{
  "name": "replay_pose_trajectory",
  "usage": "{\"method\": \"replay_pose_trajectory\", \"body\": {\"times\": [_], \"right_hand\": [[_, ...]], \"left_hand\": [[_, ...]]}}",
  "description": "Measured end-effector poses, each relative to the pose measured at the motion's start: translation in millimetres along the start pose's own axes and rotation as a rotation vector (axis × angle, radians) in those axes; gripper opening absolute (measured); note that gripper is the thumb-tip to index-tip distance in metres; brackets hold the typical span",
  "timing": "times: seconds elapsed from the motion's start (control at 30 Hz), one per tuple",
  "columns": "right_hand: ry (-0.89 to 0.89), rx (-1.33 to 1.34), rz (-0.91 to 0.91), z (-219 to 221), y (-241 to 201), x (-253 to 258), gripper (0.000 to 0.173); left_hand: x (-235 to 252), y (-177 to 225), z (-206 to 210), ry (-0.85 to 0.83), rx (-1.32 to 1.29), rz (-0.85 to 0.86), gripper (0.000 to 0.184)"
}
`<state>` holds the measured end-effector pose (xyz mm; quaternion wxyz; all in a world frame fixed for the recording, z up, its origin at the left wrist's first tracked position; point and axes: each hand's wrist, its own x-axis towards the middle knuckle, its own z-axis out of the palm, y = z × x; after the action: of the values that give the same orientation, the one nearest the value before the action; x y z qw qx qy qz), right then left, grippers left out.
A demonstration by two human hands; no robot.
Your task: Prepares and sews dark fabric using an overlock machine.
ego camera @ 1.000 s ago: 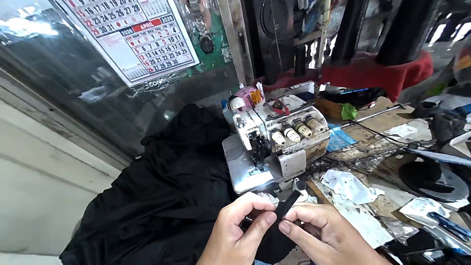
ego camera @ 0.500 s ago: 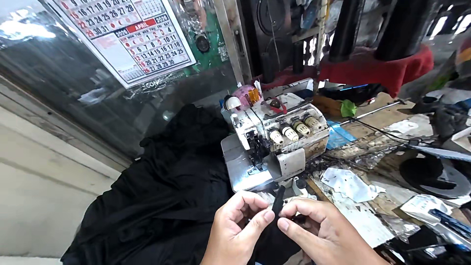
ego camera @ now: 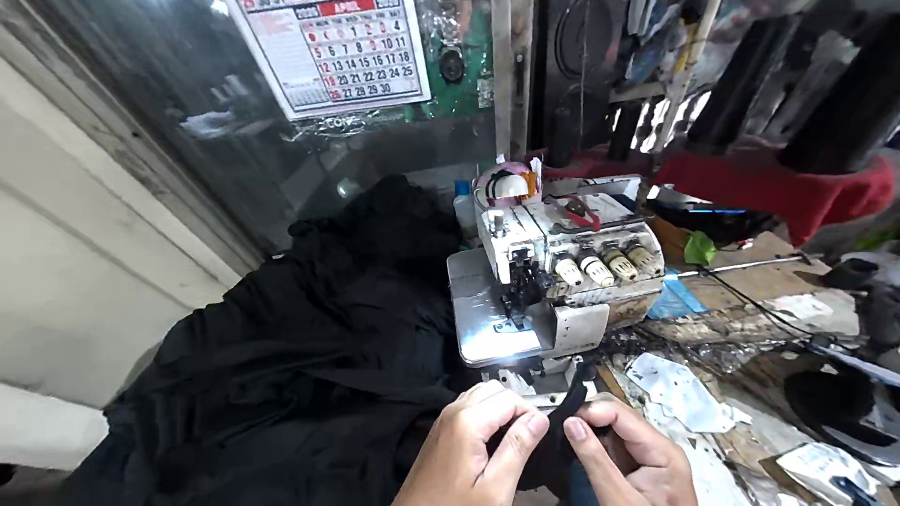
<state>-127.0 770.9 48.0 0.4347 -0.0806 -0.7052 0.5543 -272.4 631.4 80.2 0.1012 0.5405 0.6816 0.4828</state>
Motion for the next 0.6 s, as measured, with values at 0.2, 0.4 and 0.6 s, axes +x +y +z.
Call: {"method": "replay_pose_trajectory", "body": {"times": [0.2,0.4,0.6], "right_hand": [[0.013,0.023,-0.016,-0.7,0.9,-0.7,0.009],[0.006,0.036,0.020,2.0,-3.9,-1.8,0.009],[0.021,0.109,0.052,7.3,-10.2,-2.4,0.010]], "left_hand": [[-1.3,3.8,5.5,0.061,0.000,-0.001,0.025],[-5.1,3.2,6.6,0.120,0.008,0.010,0.023],[-10.7,8.0,13.2,0.173,0.156,0.058,0.028]]}}
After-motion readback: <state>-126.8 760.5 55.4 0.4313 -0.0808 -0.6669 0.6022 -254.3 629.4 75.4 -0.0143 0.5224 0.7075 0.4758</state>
